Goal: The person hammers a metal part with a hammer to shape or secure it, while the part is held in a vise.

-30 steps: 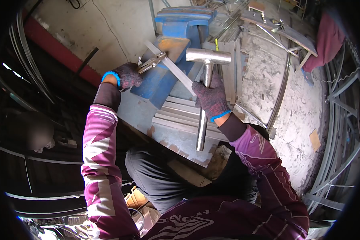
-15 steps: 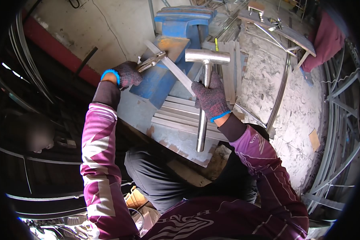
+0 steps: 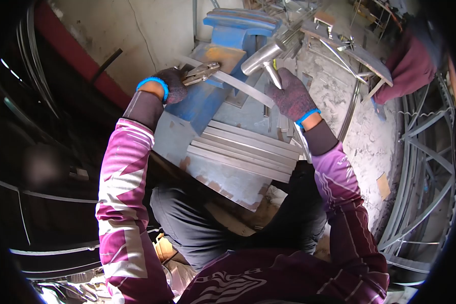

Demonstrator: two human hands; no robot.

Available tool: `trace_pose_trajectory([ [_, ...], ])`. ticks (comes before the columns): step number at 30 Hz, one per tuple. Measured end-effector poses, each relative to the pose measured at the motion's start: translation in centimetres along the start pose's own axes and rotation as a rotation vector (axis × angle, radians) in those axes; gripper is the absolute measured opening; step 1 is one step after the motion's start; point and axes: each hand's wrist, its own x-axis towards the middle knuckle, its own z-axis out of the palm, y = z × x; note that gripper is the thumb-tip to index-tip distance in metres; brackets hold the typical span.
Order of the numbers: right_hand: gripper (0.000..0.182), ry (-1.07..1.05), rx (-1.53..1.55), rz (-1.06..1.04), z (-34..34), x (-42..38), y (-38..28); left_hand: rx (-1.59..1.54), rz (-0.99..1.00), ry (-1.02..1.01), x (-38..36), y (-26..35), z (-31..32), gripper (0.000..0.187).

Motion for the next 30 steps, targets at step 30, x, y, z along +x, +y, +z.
trace_pose_trajectory([
  [30,0.022,-0.003,0.736,0.104,4.0,-4.7,0.6,-0.001,0.081,-0.170,1.3,-1.7,1.6,0.041],
])
